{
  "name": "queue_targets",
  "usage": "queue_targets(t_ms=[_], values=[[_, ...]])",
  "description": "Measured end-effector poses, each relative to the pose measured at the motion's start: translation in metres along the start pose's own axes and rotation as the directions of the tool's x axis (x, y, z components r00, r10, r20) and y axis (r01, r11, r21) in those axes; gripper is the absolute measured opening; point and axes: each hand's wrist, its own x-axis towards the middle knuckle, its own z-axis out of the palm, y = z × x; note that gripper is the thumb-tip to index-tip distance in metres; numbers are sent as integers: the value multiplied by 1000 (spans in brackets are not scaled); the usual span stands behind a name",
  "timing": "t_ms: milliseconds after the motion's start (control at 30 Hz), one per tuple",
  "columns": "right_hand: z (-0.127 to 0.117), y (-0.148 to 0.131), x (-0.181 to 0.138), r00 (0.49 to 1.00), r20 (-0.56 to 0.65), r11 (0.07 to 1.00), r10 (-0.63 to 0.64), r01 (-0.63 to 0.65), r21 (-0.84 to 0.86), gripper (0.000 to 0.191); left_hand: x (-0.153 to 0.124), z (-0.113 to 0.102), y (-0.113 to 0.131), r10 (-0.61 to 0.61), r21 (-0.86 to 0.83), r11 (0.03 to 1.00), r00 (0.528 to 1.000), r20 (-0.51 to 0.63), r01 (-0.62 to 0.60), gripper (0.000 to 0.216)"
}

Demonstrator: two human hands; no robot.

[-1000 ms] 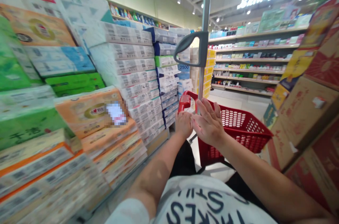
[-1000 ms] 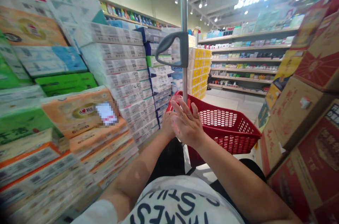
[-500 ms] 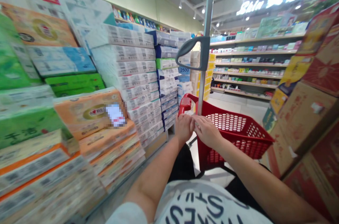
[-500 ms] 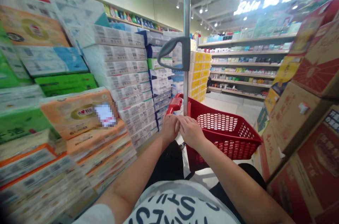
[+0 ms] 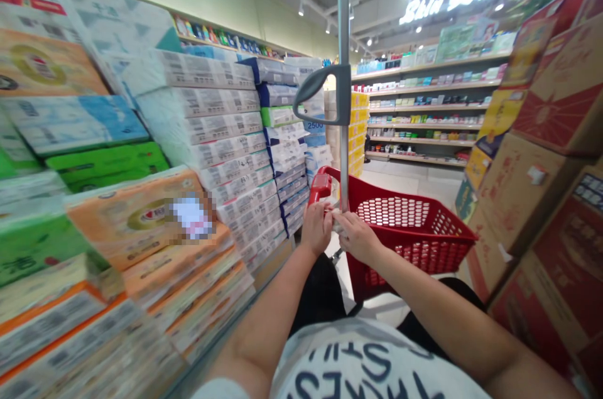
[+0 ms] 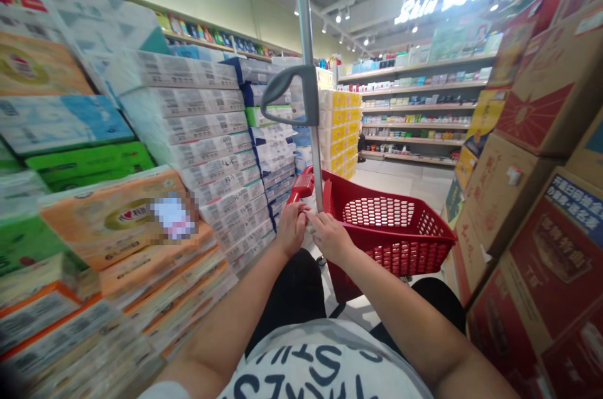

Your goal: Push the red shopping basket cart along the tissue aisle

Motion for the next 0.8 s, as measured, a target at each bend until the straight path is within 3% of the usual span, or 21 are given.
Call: queue_targets(t_ms=[133, 233, 333, 433, 567, 800], values=[[-17, 10, -10, 984, -175, 999, 26, -22, 26, 59, 6, -2, 1, -5, 65, 998, 999, 41, 2, 28], [-24, 19, -8, 944, -274, 981, 181, -192, -13, 61, 14, -1, 6, -46, 188, 982, 994, 101, 26, 30], [-14, 27, -4, 954, -86, 957, 288, -291, -19, 56, 26, 3, 13, -104, 361, 931, 984, 145, 45, 32], [2, 31, -5, 940, 99, 945, 326, -328, 4, 48, 40, 10, 15, -110, 489, 871, 955, 277, -41, 33], [7, 40, -9, 918, 138, 927, 373, -376, 0, 44, 53, 20, 9, -152, 513, 851, 885, 440, -109, 26], [7, 56, -2, 830, 182, 849, 527, -521, -86, 42, 64, 27, 2, -155, 497, 864, 896, 417, -82, 30]])
